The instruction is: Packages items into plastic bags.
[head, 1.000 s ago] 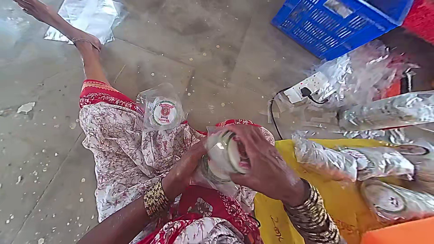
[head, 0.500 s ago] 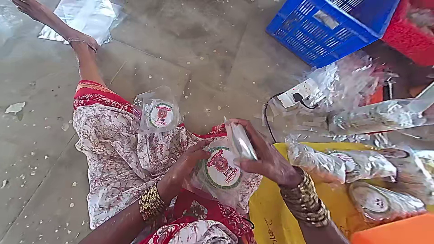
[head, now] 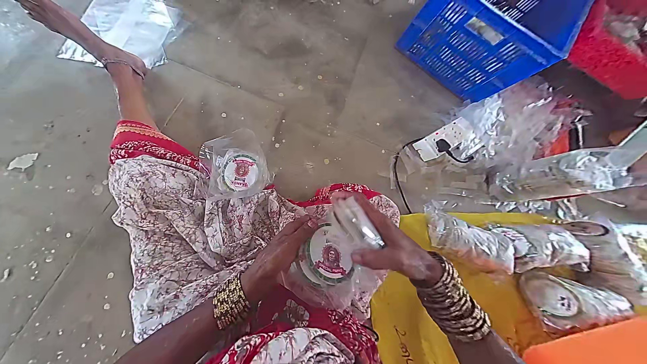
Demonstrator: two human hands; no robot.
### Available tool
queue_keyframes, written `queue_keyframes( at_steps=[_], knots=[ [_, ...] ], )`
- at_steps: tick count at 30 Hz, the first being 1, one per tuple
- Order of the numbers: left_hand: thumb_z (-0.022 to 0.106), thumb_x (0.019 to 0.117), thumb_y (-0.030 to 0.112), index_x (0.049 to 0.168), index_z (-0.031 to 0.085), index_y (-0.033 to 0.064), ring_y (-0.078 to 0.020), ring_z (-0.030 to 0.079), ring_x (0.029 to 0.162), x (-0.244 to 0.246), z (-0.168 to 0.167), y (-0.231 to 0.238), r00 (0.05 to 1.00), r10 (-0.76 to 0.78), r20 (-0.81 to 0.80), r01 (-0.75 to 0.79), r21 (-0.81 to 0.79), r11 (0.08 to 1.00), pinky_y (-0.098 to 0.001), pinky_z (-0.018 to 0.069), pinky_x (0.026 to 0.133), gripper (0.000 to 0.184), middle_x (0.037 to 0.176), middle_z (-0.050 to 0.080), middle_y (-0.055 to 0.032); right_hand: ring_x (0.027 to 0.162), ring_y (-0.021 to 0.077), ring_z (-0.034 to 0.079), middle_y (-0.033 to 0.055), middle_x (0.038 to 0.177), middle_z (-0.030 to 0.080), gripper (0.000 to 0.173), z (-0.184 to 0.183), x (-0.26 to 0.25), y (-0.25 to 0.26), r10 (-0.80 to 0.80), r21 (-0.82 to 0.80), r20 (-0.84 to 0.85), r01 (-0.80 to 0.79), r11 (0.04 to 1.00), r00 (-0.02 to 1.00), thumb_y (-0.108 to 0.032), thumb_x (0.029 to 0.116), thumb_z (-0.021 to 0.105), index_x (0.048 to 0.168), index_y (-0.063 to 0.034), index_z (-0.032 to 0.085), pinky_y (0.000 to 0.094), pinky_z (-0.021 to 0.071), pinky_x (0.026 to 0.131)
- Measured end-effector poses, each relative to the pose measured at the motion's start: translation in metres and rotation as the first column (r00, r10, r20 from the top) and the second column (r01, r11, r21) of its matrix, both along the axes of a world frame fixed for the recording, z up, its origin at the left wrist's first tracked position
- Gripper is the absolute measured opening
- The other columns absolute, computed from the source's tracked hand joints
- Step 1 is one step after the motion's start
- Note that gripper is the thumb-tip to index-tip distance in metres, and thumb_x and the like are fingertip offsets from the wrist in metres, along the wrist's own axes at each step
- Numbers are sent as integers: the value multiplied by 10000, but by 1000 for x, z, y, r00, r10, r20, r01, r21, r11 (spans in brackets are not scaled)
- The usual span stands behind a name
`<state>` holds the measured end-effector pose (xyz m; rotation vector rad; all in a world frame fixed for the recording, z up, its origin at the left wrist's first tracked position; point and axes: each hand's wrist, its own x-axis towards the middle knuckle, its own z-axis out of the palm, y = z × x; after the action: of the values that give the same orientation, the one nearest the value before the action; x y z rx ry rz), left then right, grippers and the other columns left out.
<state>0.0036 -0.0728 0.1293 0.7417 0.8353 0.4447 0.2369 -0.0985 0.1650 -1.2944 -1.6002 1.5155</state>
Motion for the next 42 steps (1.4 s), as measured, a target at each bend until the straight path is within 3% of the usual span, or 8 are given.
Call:
queue_keyframes(
  at_steps=[8, 18, 22, 26, 30, 34, 37, 42],
  knots=[
    [413, 1058, 121, 1227, 573, 36, 18, 619, 765, 0, -9, 5, 999, -26, 35, 18, 213, 977, -169, 526, 687, 248, 897, 652, 63, 1280, 385, 541, 179, 1526, 461, 1195, 16, -36, -13, 32, 133, 683, -167, 977, 730, -623, 610, 861, 1592, -155, 367, 535, 553, 874],
    [272, 1123, 349, 1343, 556, 27, -75, 659, 1045, 1, 2, 8, 986, 165, -2, -165, -8, 986, -294, 555, 931, 483, 1147, 682, -34, 1275, 451, 555, 229, 1452, 534, 1163, 0, -46, -5, -80, 349, 681, -227, 909, 728, -419, 494, 925, 1524, -132, 466, 608, 538, 871],
    [325, 1075, 530, 1242, 600, 139, -72, 675, 1058, -1, -3, 8, 937, 180, 301, -135, -164, 977, -299, 567, 940, 506, 1113, 715, 12, 1318, 436, 535, 224, 1562, 447, 1229, 13, -64, -5, -21, 335, 754, -356, 872, 657, -789, 584, 757, 1554, -109, 431, 596, 509, 860],
    [580, 1000, 306, 1338, 542, 62, -138, 701, 1017, -5, -2, 3, 957, 191, 218, -153, -181, 972, -336, 594, 909, 419, 1116, 713, -54, 1493, 347, 366, 242, 1613, 364, 1252, 9, -39, 2, -132, 372, 357, -12, 928, 925, -921, 776, 478, 1578, 27, 322, 556, 353, 1191],
    [561, 959, 173, 1294, 552, 42, -148, 714, 936, 1, -3, 4, 941, 326, 94, -292, -262, 920, -328, 608, 850, 359, 1026, 724, -80, 1203, 123, 628, 98, 1384, 591, 1136, -10, -32, -12, -433, -40, 129, 441, 896, 892, -634, 756, 777, 1568, -8, 287, 327, 563, 990],
    [642, 896, 214, 1459, 394, 25, -108, 669, 1064, 10, -17, 28, 960, 253, 119, -260, 50, 964, -293, 578, 916, 644, 1220, 661, -47, 1008, 175, 735, 98, 1098, 741, 673, -21, -31, 3, -524, -301, -196, 458, 837, 829, -112, 745, 828, 1321, 29, 510, 339, 621, 913],
    [764, 850, 250, 1485, 309, -44, -113, 598, 1208, 16, -33, 74, 991, 24, 130, -93, 557, 825, -282, 540, 1006, 835, 1381, 549, -107, 1031, 112, 703, 66, 1148, 706, 781, -44, -15, 37, -434, 75, -129, 445, 892, 892, -162, 680, 897, 1326, 26, 501, 303, 609, 900],
    [808, 831, 158, 1474, 372, -44, -164, 565, 1284, 33, -78, 125, 990, 29, -139, 91, 780, 620, -321, 485, 1086, 803, 1427, 536, -181, 1167, 154, 639, 159, 1265, 649, 762, -88, 1, 92, -370, 404, 156, 283, 870, 916, -214, 748, 888, 1350, 61, 509, 325, 537, 1025]
  ],
)
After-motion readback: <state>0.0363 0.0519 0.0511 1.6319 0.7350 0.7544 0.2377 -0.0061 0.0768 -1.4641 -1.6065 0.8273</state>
